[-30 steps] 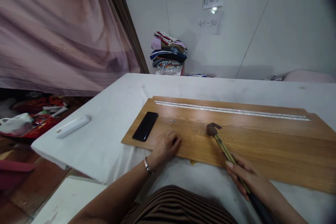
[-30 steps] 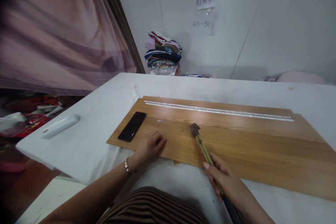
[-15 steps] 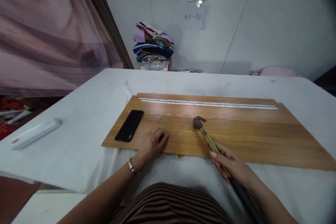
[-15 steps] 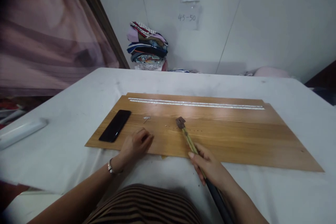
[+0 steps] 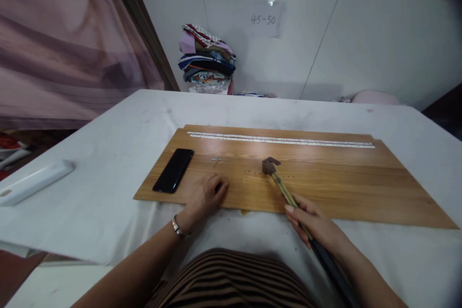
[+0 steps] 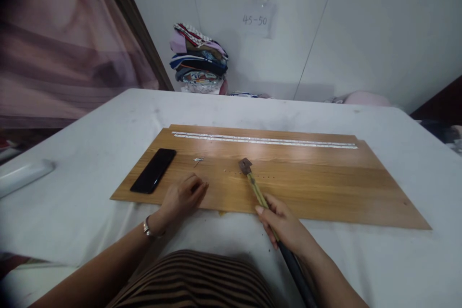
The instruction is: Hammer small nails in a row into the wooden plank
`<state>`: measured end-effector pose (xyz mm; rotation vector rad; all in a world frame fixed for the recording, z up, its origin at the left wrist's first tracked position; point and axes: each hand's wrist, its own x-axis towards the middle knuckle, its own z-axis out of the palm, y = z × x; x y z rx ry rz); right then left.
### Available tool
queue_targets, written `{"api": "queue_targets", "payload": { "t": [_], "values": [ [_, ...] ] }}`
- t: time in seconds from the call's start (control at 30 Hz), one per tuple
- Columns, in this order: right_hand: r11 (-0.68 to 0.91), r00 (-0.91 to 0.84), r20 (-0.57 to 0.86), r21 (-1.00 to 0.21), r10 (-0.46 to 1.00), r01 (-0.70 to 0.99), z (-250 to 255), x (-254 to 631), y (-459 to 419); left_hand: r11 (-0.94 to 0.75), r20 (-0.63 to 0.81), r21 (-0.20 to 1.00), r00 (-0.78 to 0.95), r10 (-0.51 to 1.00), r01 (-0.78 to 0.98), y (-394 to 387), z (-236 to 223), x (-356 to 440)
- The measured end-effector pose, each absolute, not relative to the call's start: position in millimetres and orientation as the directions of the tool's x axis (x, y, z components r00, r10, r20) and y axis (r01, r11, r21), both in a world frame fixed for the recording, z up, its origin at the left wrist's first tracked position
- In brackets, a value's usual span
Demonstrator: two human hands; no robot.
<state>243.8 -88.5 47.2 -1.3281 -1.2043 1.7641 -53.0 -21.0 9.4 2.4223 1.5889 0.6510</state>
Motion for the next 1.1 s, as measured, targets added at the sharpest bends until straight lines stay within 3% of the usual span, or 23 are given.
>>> {"api": "queue_targets", "payload": {
  "t": [1.1],
  "values": [
    [-0.399,-0.317,-0.403,-0.913,0.859,0.079,45.9,246.4,-90.3,-0.39,0.222,0.385,0.326,0.919,0.836,-23.3,11.3,-52.2]
  ]
}}
